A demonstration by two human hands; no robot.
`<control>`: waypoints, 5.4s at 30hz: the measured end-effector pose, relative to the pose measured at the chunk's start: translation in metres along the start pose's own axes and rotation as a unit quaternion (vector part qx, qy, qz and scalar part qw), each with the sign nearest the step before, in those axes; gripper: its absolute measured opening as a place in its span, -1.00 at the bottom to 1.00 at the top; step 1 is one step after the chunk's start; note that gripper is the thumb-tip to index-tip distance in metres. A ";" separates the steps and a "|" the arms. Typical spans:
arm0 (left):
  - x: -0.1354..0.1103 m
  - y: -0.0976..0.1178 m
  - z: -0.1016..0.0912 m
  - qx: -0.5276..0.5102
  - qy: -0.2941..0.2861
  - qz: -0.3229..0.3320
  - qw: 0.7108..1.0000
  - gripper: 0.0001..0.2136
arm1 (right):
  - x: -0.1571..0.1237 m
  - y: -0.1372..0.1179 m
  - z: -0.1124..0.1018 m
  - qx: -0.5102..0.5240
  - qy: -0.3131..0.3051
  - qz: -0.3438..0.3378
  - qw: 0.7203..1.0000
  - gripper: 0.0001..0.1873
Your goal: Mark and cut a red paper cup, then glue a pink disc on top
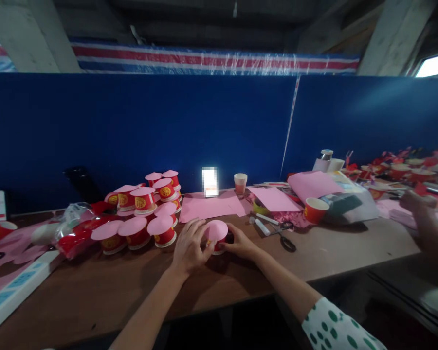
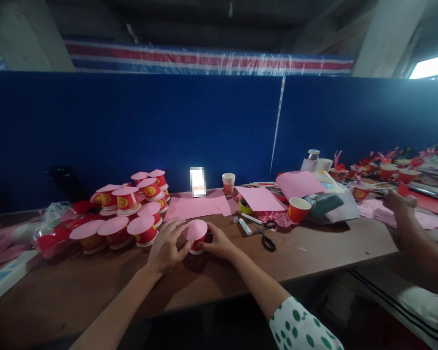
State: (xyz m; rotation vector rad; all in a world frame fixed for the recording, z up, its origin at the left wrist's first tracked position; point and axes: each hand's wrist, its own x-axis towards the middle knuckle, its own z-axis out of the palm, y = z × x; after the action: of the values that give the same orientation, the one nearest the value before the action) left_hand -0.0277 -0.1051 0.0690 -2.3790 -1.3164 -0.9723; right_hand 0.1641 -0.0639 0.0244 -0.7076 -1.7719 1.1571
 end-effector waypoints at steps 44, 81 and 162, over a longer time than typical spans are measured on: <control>-0.015 0.005 -0.001 0.017 0.033 0.027 0.999 -0.56 | -0.001 0.005 0.002 -0.005 -0.005 -0.005 1.000 -0.38; -0.028 -0.017 0.023 -0.079 0.108 -0.086 0.987 -0.54 | -0.004 0.002 0.007 -0.115 0.060 0.007 0.992 -0.35; -0.023 -0.002 0.024 -0.015 0.038 0.003 0.999 -0.47 | -0.006 -0.002 0.009 -0.152 0.087 -0.021 0.984 -0.45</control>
State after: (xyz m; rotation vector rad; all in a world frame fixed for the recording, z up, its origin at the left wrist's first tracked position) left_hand -0.0271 -0.1071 0.0353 -2.3406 -1.2766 -1.0764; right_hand 0.1586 -0.0732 0.0227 -0.9165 -1.8219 0.7782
